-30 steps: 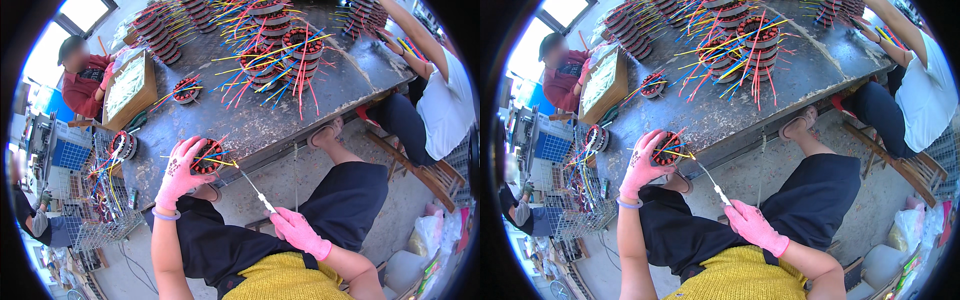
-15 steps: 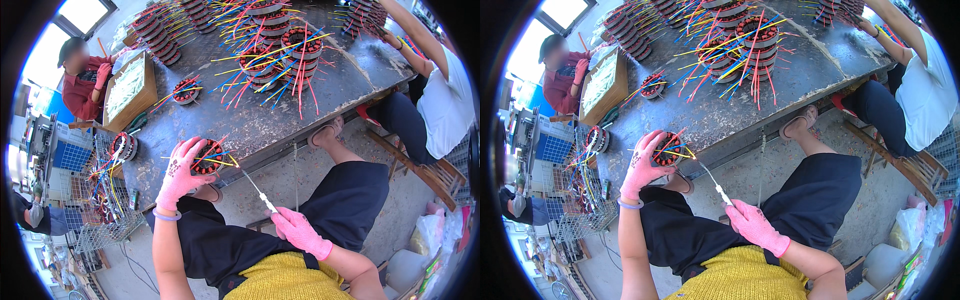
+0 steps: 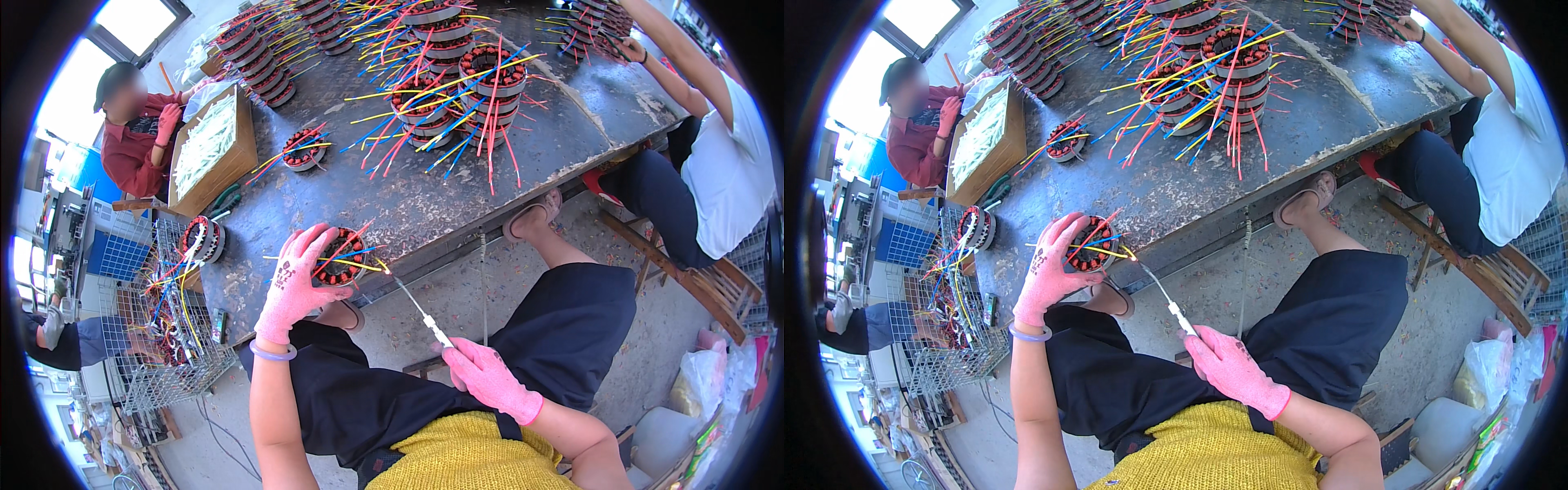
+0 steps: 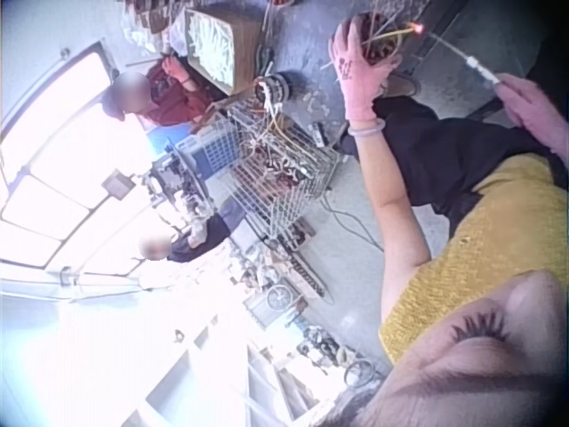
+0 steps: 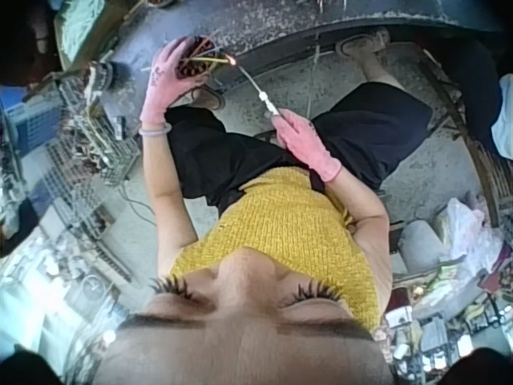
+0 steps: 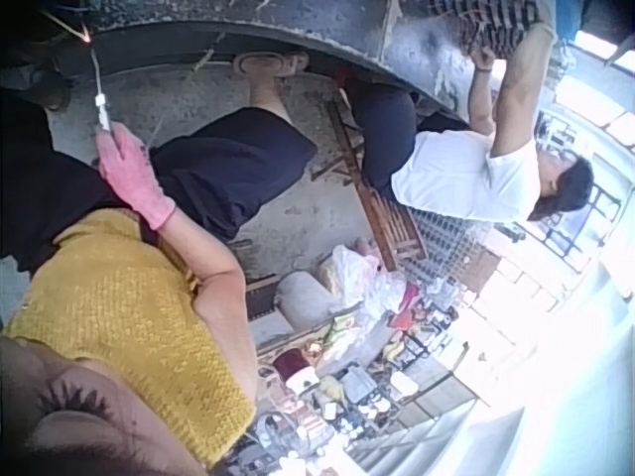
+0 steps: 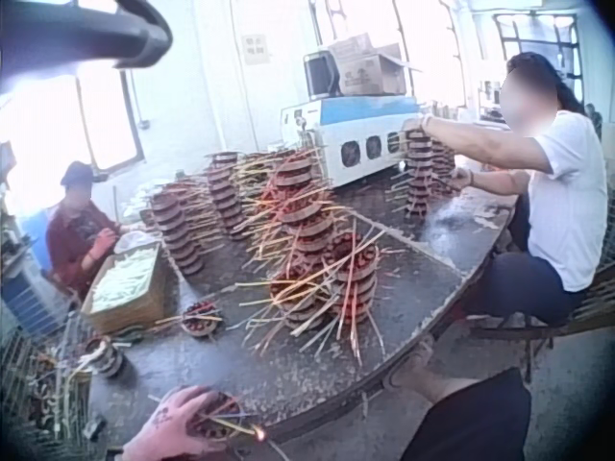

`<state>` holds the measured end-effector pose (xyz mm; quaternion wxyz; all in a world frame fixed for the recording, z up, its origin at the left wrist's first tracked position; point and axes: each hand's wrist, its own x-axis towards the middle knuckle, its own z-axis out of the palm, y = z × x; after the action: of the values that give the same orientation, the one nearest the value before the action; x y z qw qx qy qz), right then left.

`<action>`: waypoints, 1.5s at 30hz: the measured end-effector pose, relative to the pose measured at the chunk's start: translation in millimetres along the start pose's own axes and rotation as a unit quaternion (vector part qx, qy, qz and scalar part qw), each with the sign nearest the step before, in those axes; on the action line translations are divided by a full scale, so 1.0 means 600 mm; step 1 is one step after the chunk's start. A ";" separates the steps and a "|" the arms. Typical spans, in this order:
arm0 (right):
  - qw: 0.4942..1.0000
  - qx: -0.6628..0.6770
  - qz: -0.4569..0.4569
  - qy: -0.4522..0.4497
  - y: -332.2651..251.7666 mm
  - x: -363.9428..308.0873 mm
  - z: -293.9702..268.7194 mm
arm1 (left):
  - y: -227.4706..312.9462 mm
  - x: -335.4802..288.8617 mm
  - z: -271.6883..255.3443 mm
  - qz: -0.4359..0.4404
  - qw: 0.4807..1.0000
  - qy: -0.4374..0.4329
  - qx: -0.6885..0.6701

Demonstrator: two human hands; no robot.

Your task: The person uses a lighter to apply heat to wires on circular stator components and kemudian moves processed components into stacks on a workbench.

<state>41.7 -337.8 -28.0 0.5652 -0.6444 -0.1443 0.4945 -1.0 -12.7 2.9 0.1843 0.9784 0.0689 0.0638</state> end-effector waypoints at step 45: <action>1.000 0.005 -0.002 -0.004 -0.002 0.001 0.000 | 0.001 0.001 0.001 -0.001 1.000 0.007 -0.017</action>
<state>42.6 -337.2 -27.5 0.5688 -0.6393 -0.1447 0.4968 -0.3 -13.5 2.5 0.2008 0.9745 0.0704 0.0719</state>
